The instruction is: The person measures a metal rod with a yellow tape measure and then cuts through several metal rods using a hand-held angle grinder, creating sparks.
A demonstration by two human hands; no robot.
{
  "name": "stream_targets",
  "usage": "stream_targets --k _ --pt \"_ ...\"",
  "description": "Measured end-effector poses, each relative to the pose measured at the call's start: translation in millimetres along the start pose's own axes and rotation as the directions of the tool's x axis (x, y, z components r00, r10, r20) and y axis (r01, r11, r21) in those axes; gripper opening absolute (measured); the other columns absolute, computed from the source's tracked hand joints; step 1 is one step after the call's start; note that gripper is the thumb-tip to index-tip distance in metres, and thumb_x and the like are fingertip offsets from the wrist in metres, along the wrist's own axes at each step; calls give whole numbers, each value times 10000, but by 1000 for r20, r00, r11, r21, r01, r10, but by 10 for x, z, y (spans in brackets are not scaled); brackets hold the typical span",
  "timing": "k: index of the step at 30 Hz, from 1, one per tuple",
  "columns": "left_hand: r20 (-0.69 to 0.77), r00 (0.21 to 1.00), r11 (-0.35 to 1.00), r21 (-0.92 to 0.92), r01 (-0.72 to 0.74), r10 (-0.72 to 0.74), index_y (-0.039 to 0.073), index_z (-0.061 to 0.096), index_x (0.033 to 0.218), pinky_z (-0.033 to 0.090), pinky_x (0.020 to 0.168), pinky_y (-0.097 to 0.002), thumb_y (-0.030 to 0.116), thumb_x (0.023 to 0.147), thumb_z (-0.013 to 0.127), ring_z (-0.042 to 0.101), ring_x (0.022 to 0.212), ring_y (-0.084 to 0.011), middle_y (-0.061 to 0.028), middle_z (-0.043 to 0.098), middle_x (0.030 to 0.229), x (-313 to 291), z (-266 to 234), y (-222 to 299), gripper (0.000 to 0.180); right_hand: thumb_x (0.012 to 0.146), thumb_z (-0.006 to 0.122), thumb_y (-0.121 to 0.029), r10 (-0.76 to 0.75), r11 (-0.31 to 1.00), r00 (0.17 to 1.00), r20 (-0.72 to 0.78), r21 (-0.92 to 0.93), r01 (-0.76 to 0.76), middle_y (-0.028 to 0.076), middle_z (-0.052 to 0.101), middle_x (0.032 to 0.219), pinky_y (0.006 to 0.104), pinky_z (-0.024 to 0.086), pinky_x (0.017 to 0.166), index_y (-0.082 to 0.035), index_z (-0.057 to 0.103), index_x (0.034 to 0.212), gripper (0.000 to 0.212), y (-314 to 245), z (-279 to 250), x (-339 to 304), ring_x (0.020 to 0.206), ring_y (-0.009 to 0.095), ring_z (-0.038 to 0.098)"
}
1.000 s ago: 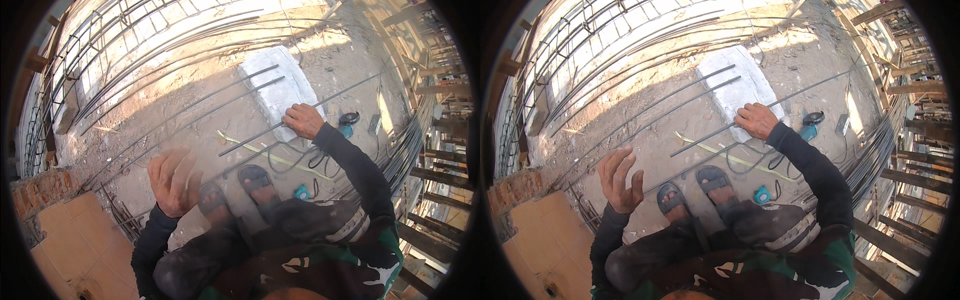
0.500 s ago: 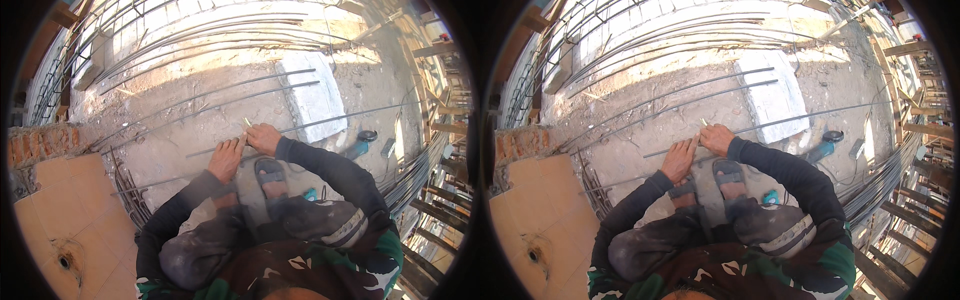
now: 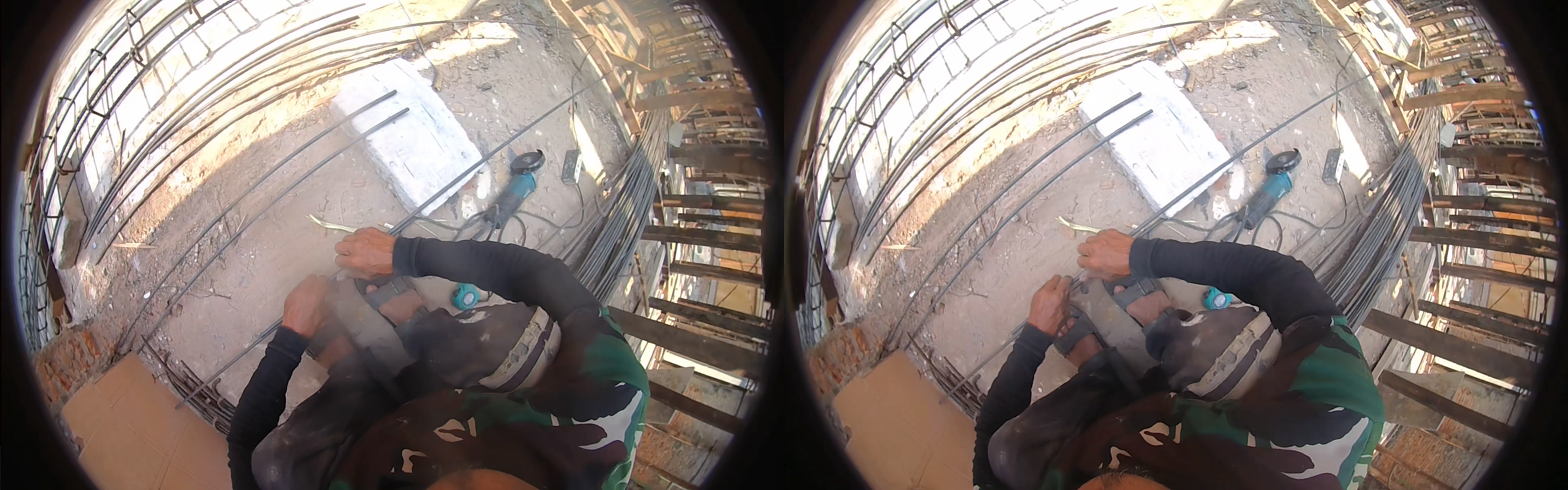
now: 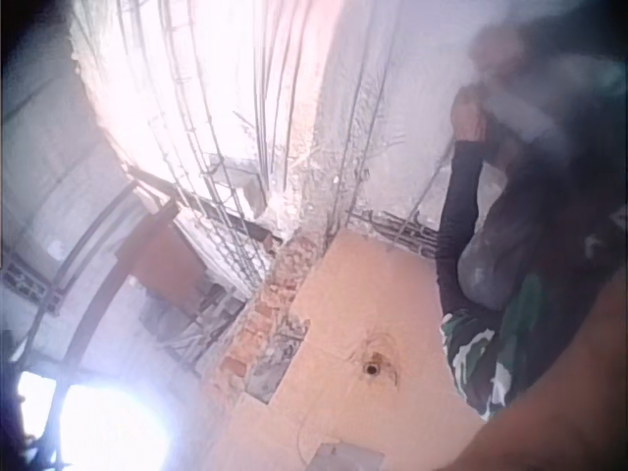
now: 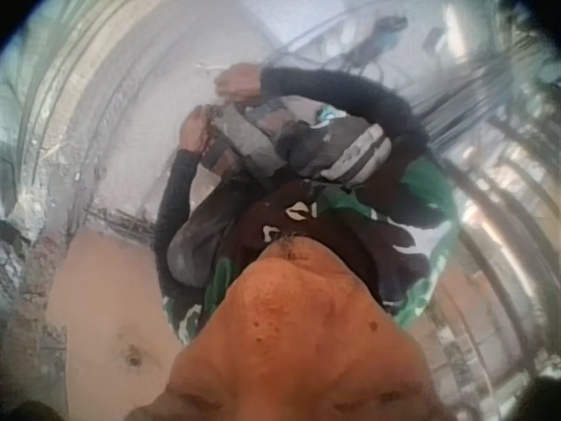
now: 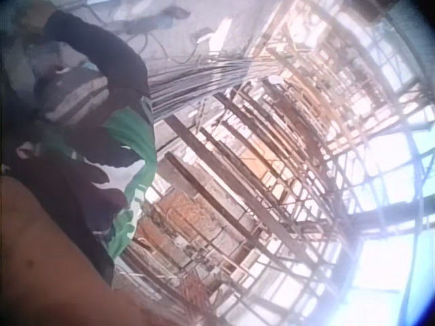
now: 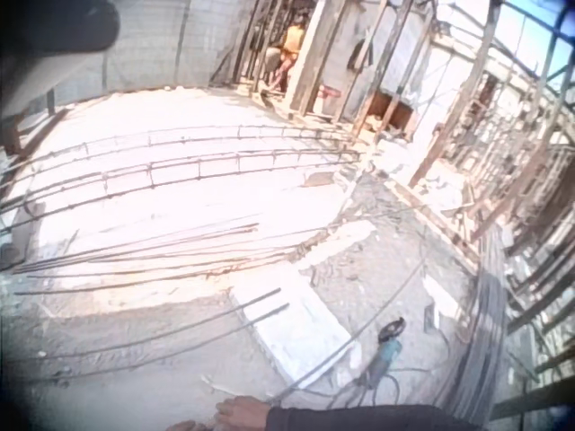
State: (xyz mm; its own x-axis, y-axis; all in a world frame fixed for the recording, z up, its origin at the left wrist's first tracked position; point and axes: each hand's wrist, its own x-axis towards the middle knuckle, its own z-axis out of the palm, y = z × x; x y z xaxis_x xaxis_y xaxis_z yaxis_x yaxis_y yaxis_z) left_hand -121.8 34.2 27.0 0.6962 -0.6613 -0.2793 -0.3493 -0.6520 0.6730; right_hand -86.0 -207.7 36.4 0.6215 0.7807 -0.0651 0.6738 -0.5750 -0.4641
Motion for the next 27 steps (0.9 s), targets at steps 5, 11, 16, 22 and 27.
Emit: stream_targets --k 5,11,16,22,27 --pt "-25 999 996 80 -41 44 41 542 1028 506 672 -435 100 625 784 598 807 -361 -147 544 855 -155 -13 -19 473 830 688 -258 101 991 926 -363 -45 -126 89 534 846 403 486 693 -81 590 854 204 647 -397 61 802 273 581" --pt "-78 991 982 163 -97 110 39 531 1066 512 722 -411 121 600 817 597 853 -337 -134 549 901 -332 91 -201 553 879 650 -288 285 876 775 -563 -176 -450 107 623 947 405 505 794 -71 661 986 242 1754 -1215 626 916 287 606" --pt "-19 999 990 136 -26 29 29 534 1063 508 756 -408 94 672 748 601 871 -329 -135 553 913 -309 5 -79 450 867 587 -188 429 725 759 -490 -314 -613 117 634 1053 430 502 860 -73 625 1029 203 2444 -1626 1305 1024 305 599" --pt "-102 994 995 97 -37 47 14 541 1043 498 786 -412 44 728 598 609 891 -327 -137 570 940 -369 -25 64 321 845 594 -263 301 734 800 -519 -410 -542 92 610 1003 450 461 872 -118 589 1093 287 3095 -1228 1581 1007 291 588" --pt "18 1000 999 35 1 -1 11 540 1026 505 769 -419 52 729 604 619 912 -324 -144 582 971 -566 139 63 307 879 602 -233 -197 810 760 -620 -539 -229 74 584 842 386 488 744 -115 595 963 144 3048 -1288 1534 832 261 608"
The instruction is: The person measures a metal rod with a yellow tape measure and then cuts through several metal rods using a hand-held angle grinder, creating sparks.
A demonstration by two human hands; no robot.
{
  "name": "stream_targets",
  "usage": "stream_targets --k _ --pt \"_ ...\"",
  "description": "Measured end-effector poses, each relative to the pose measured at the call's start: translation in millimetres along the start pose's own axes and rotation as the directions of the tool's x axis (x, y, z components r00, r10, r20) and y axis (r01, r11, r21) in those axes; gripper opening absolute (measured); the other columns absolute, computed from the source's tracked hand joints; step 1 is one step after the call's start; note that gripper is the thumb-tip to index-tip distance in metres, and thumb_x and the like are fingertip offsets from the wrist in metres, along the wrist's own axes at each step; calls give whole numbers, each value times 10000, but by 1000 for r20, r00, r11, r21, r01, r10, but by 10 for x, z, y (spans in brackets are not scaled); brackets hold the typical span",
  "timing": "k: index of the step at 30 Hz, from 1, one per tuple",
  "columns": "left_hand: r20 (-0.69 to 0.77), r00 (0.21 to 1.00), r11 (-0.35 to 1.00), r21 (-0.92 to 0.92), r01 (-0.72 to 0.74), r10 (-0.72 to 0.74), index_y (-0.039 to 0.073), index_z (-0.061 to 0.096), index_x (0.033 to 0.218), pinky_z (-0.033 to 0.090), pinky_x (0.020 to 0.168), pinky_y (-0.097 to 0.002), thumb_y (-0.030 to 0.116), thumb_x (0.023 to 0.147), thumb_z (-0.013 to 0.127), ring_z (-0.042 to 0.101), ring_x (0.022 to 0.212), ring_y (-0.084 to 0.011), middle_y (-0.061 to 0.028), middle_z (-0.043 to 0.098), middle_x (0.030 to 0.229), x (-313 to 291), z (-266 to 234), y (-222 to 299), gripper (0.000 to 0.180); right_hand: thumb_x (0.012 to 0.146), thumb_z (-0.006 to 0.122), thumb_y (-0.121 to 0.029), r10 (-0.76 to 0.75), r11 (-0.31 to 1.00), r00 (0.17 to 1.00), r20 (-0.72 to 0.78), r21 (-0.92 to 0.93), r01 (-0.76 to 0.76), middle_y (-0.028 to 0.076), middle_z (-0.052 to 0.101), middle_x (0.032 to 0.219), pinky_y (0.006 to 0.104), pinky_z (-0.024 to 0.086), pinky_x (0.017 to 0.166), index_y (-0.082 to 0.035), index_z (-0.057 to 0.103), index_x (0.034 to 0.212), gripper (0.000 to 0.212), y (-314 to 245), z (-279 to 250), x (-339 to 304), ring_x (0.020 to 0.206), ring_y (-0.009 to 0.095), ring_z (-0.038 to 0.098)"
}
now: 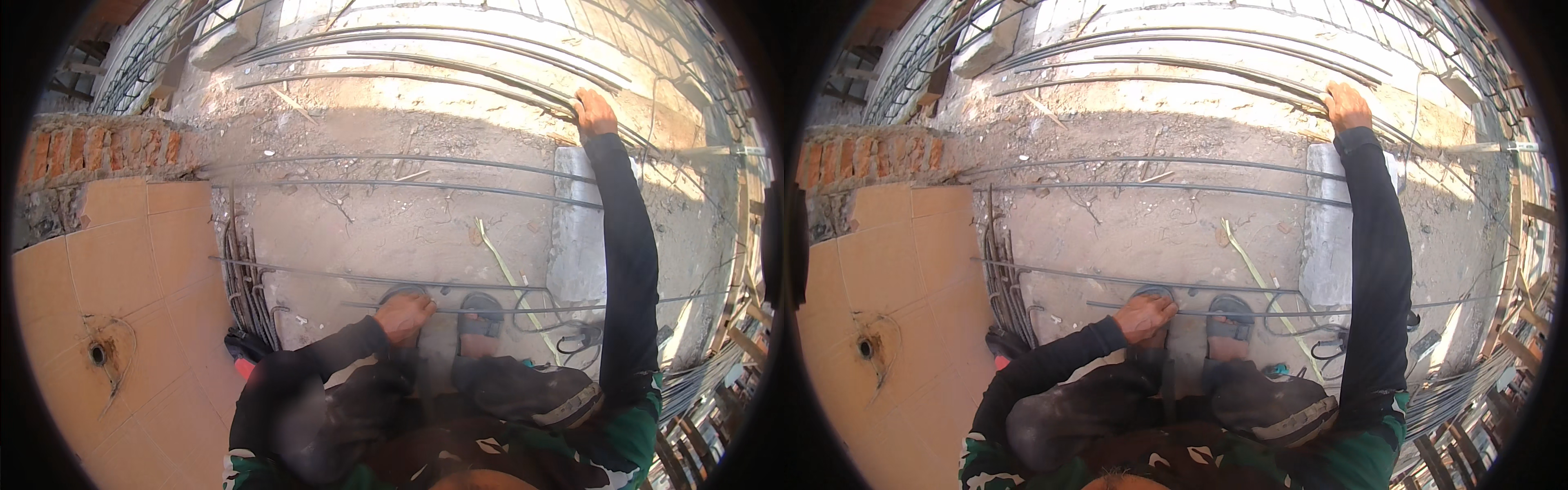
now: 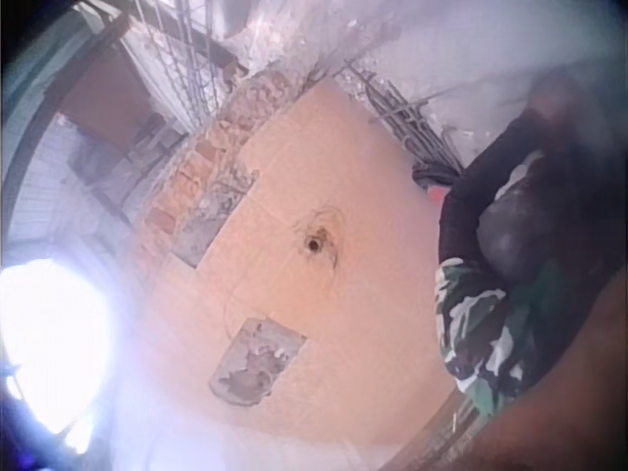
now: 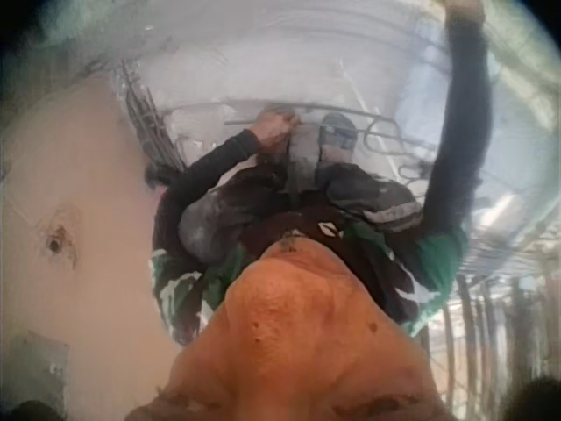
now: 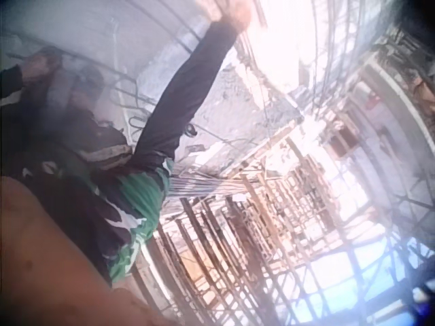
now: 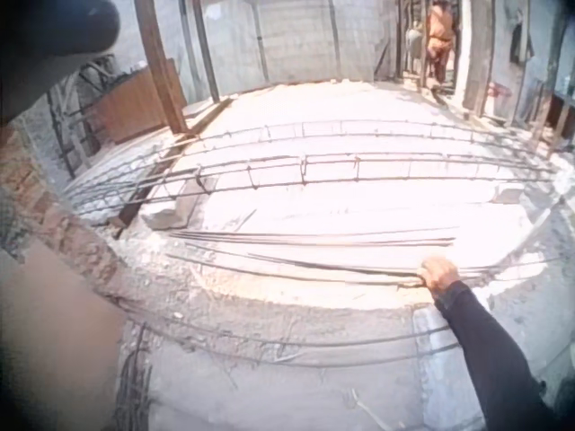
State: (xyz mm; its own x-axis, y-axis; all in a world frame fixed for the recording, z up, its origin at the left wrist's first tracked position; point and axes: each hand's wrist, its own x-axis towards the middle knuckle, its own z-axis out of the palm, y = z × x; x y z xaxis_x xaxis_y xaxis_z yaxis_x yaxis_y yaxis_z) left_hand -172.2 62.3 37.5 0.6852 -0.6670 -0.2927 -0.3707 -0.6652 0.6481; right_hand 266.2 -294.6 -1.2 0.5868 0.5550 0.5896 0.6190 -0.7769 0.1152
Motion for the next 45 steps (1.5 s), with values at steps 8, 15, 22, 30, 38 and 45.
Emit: stream_targets --k 8,15,22,30,38,45 --pt "103 987 992 9 127 -128 21 572 954 515 604 -435 162 785 631 663 755 -329 -127 633 831 -623 -305 -205 228 925 597 -230 83 893 959 271 406 -192 114 586 833 386 465 678 -67 603 932 163 -1167 -673 382 761 307 595" --pt "150 889 893 207 399 -432 83 619 917 506 652 -422 253 834 631 680 754 -300 -104 660 770 -1357 -206 -442 190 886 655 -175 -98 787 951 294 607 -107 99 588 792 367 459 627 -66 609 900 119 -2119 -521 477 701 287 595" --pt "-124 784 705 370 605 -608 93 635 928 505 698 -414 222 780 639 680 780 -288 -107 658 787 -2347 -138 -721 196 878 661 -171 -182 650 961 208 759 -41 116 598 779 381 469 626 -46 609 881 136 -3024 -495 944 683 297 603" --pt "-165 658 605 281 745 -734 83 667 877 513 728 -430 158 741 650 664 800 -329 -117 662 845 -3079 168 -641 156 881 647 -197 -377 621 886 269 784 27 128 597 782 414 489 632 -55 617 888 145 -4012 -406 1102 692 321 614" --pt "153 477 501 241 831 -865 98 719 871 527 719 -444 256 713 704 677 852 -322 -131 689 864 -2871 215 -596 225 885 613 -154 -454 610 855 251 787 93 126 607 843 422 512 658 -58 633 988 142 -3971 -420 938 740 324 627" --pt "171 591 615 257 746 -788 105 729 819 526 706 -449 306 688 740 674 799 -338 -132 695 812 -2607 223 -724 241 851 584 -91 -465 723 845 264 664 190 119 603 970 418 526 660 -90 469 1370 531 -3750 -580 558 845 306 628"
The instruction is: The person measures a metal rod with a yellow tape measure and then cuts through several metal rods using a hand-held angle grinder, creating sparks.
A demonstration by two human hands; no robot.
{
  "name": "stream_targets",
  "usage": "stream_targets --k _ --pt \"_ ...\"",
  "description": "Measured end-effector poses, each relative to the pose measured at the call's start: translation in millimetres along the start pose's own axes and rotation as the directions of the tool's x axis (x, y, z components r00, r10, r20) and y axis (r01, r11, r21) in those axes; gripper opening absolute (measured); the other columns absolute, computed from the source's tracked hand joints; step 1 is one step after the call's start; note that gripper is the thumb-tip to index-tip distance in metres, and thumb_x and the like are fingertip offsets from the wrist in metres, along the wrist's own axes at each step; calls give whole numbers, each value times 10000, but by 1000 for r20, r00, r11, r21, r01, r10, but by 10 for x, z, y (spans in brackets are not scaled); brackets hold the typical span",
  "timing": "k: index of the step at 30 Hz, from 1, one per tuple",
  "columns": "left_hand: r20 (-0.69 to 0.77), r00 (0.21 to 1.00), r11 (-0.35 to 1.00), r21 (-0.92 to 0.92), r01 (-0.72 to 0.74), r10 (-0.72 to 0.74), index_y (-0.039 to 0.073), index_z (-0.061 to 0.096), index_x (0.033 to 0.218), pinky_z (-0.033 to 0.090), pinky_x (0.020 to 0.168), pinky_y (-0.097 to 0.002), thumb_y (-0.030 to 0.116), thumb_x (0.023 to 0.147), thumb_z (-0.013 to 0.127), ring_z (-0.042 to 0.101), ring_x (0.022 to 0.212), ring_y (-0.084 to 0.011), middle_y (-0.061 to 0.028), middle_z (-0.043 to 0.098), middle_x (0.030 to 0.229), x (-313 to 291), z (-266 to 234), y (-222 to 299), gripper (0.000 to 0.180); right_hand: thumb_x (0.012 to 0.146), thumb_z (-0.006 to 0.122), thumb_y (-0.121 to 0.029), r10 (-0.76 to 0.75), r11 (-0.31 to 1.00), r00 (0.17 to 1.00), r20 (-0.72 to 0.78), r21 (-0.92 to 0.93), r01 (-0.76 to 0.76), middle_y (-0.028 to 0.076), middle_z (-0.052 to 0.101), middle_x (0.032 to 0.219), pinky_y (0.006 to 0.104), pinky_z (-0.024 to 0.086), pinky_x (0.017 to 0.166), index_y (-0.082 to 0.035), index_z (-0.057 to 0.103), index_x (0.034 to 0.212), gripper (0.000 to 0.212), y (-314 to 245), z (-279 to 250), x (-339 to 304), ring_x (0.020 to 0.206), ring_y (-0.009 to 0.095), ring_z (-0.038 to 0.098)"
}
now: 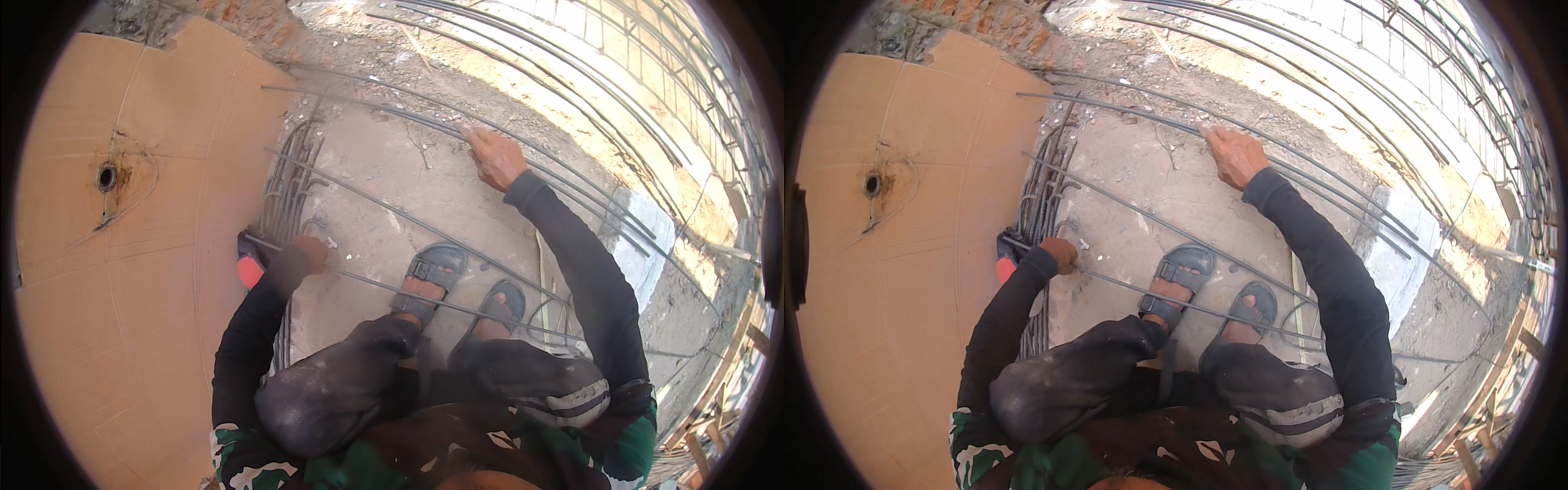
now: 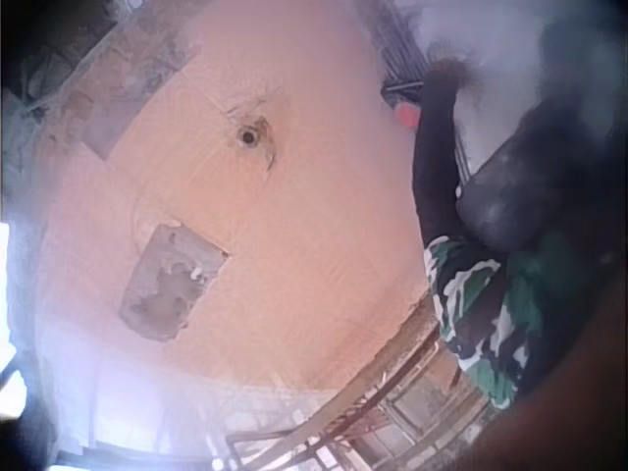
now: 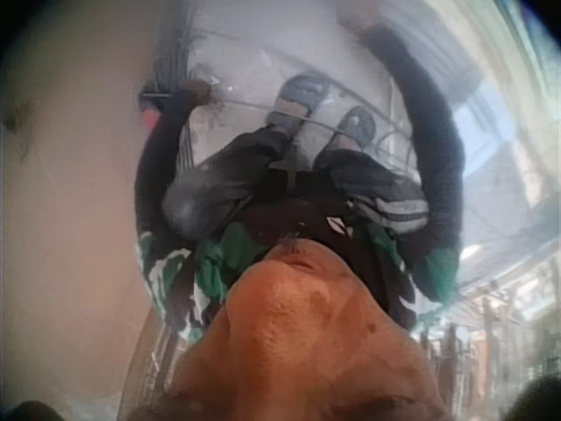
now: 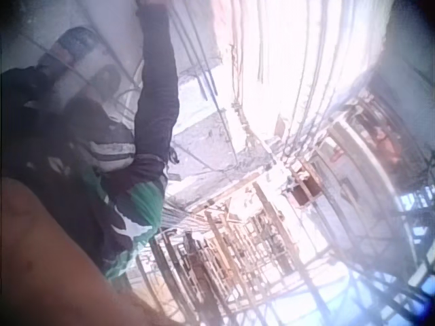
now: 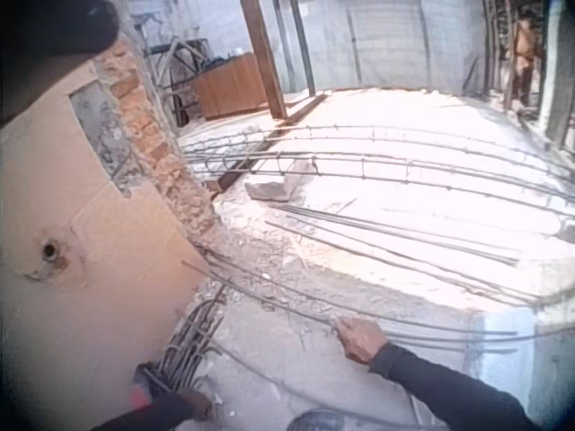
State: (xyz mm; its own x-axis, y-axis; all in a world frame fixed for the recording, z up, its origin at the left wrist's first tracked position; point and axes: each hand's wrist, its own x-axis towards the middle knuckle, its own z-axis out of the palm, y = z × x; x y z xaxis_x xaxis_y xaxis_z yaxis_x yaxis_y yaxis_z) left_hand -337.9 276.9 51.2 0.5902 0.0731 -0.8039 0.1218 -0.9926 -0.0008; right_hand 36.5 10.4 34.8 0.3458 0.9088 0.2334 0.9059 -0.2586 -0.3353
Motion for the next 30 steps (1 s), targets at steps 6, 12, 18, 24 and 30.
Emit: stream_targets --k 6,12,18,24,30 --pt "278 937 971 -165 -173 214 129 739 902 517 762 -433 384 708 721 668 836 -335 -139 703 850 294 -366 408 321 785 636 -102 121 986 986 -118 -98 -132 109 594 942 405 500 742 -36 572 1203 427 267 -131 -546 868 274 601" --pt "262 892 928 -156 -337 368 121 713 1014 515 787 -430 401 789 712 667 853 -350 -149 707 872 419 -307 1033 359 779 669 -151 178 938 938 -298 -238 -254 120 591 1030 401 450 831 -48 566 1254 497 229 -243 -1100 994 281 563" --pt "338 860 924 -112 -366 382 126 728 1008 521 814 -417 388 780 714 669 887 -339 -146 711 899 432 -430 1099 347 808 629 -102 285 940 914 -288 -104 -326 132 593 927 430 475 796 -103 645 1167 360 324 -348 -1337 937 303 585" --pt "463 804 927 -158 -340 374 137 738 982 525 803 -412 359 774 704 668 867 -338 -141 710 884 416 -452 1054 307 788 614 -80 287 953 927 -241 -28 -303 134 603 789 461 502 700 -90 679 969 192 372 -456 -1222 778 332 623" --pt "348 837 902 -70 -427 423 165 737 927 526 757 -436 325 772 681 667 852 -338 -143 701 852 489 -454 1136 230 754 594 -52 337 936 895 -291 6 -351 105 590 788 440 479 706 -112 680 1028 293 475 -164 -1293 777 303 607"
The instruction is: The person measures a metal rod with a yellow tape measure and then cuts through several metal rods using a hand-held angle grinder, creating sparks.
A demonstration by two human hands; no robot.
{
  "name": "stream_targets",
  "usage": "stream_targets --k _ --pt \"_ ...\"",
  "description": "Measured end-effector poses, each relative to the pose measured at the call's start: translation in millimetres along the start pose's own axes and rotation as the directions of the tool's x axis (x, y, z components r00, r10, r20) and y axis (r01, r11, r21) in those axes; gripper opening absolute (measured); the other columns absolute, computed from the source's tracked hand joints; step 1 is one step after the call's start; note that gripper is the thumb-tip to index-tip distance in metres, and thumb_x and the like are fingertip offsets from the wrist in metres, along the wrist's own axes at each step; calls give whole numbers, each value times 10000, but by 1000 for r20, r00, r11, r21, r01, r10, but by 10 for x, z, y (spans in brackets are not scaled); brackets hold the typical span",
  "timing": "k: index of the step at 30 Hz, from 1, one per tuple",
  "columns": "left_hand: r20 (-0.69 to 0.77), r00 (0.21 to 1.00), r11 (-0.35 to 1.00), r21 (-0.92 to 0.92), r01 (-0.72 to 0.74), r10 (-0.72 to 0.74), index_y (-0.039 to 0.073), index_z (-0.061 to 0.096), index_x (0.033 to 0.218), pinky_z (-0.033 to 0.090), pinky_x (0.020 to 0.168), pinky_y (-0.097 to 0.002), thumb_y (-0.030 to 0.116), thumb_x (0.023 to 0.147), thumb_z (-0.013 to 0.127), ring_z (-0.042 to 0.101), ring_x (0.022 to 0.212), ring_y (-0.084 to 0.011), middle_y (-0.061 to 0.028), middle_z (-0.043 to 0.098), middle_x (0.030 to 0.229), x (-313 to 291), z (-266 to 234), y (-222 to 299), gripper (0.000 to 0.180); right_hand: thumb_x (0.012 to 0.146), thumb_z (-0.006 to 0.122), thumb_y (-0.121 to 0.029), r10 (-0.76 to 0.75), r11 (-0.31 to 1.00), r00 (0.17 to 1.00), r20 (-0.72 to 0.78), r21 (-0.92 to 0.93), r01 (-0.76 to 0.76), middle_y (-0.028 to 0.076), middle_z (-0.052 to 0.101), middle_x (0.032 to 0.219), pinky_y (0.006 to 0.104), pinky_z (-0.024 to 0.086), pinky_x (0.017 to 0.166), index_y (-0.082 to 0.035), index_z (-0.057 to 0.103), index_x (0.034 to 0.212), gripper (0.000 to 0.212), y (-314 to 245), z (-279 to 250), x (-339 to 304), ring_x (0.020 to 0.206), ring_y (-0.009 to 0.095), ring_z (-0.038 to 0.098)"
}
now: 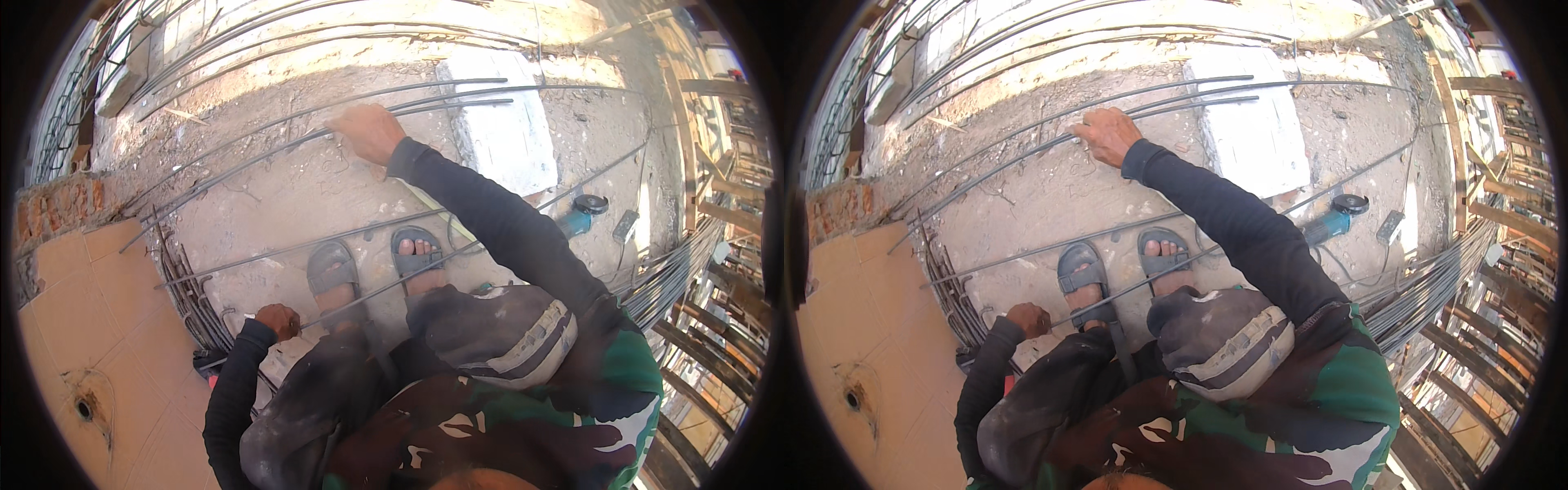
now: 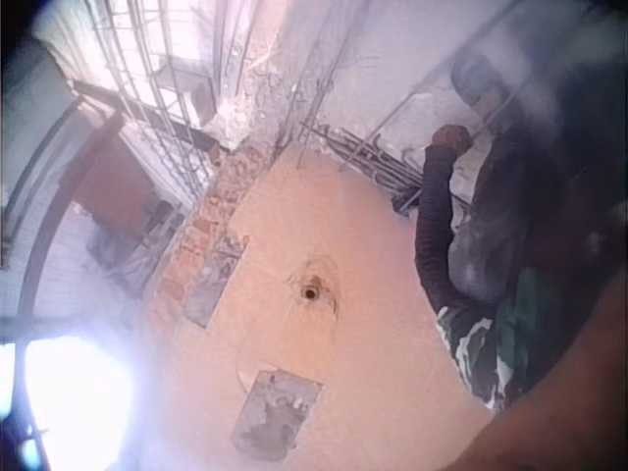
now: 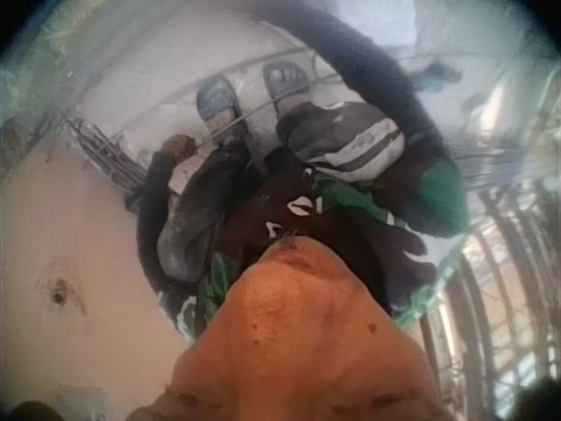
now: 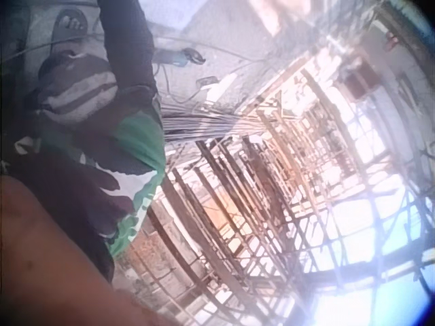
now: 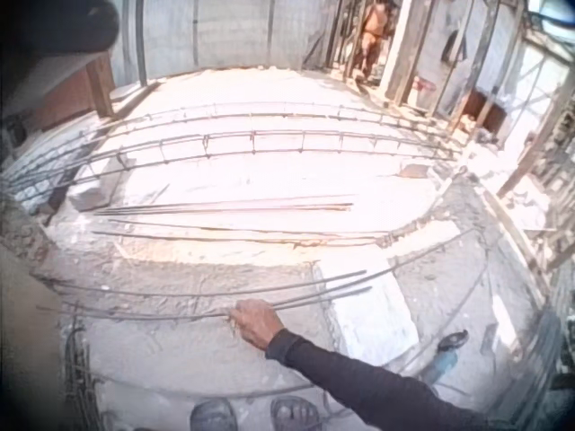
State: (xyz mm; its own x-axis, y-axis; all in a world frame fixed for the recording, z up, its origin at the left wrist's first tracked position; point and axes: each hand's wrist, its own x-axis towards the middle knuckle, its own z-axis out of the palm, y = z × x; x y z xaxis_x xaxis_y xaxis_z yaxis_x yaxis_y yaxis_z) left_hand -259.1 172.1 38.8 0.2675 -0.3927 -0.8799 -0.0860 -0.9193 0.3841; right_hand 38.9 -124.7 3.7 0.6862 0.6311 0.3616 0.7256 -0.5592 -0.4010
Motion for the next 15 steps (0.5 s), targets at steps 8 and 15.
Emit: stream_targets --k 8,15 --pt "-732 680 999 10 -42 36 72 668 915 504 665 -438 196 855 629 643 764 -339 -133 655 843 23 -818 -70 143 744 614 -7 -192 978 974 -122 -110 179 112 619 1044 405 491 831 -87 636 1120 385 -119 -331 -17 961 295 603" --pt "-748 542 749 -595 -291 -384 4 629 1032 512 647 -338 282 982 515 650 742 -187 -94 679 918 324 -1246 -363 305 787 601 -59 -350 917 908 230 -113 382 149 577 1169 398 487 870 -24 557 1247 464 -82 -426 -136 1047 325 573"
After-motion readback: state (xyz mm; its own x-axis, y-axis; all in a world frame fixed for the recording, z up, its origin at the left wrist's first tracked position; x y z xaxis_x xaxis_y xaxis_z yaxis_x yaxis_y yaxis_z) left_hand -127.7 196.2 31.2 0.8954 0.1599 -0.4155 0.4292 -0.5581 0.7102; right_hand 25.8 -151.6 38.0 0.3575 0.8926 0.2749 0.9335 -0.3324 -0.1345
